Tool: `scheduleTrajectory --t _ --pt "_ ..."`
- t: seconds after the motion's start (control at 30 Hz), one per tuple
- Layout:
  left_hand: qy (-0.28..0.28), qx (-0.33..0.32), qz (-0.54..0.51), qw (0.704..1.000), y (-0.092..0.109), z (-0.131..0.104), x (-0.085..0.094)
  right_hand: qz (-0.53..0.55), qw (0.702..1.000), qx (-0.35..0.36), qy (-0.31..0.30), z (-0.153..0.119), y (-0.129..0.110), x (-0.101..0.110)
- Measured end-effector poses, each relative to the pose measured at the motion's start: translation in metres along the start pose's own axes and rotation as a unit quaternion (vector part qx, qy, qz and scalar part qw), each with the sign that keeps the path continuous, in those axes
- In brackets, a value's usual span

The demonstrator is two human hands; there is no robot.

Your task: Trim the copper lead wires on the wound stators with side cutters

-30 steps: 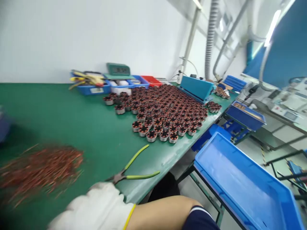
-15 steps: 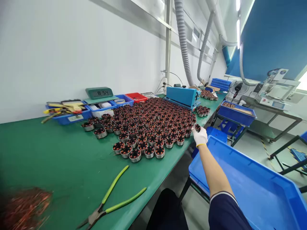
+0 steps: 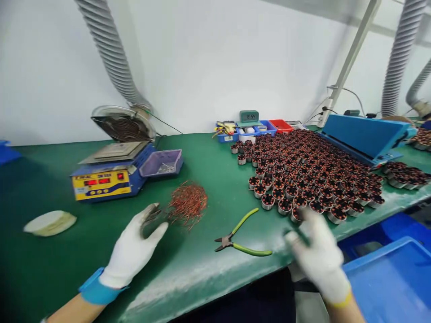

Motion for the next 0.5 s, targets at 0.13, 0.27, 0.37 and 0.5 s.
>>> scheduleTrajectory --t 0.13,0.27,0.37,0.5 --pt "-0.005 -0.076 0.025 0.997 0.016 -0.001 0.005 -0.128 0.946 0.233 -0.184 -0.049 -0.082 -0.063" --pt "-0.072 -0.196 0.077 0.975 0.037 -0.007 0.002 -0.225 0.918 0.250 -0.209 -0.048 -0.105 -0.082" --pt "-0.170 -0.247 0.124 0.946 0.064 -0.002 -0.011 -0.204 0.928 0.248 -0.187 -0.049 -0.097 -0.080" --pt "-0.253 -0.298 0.110 0.914 0.111 0.025 -0.040 -0.123 0.963 0.223 -0.088 -0.061 -0.073 -0.071"
Point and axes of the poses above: each hand's wrist, its own z-axis towards the middle knuckle, its own x-axis out of the back of the hand, y = z × x, the point moved 2 cm from there along z, towards the middle knuckle, and after that the axes turned 12 degrees about -x, right-handed, at the moved point
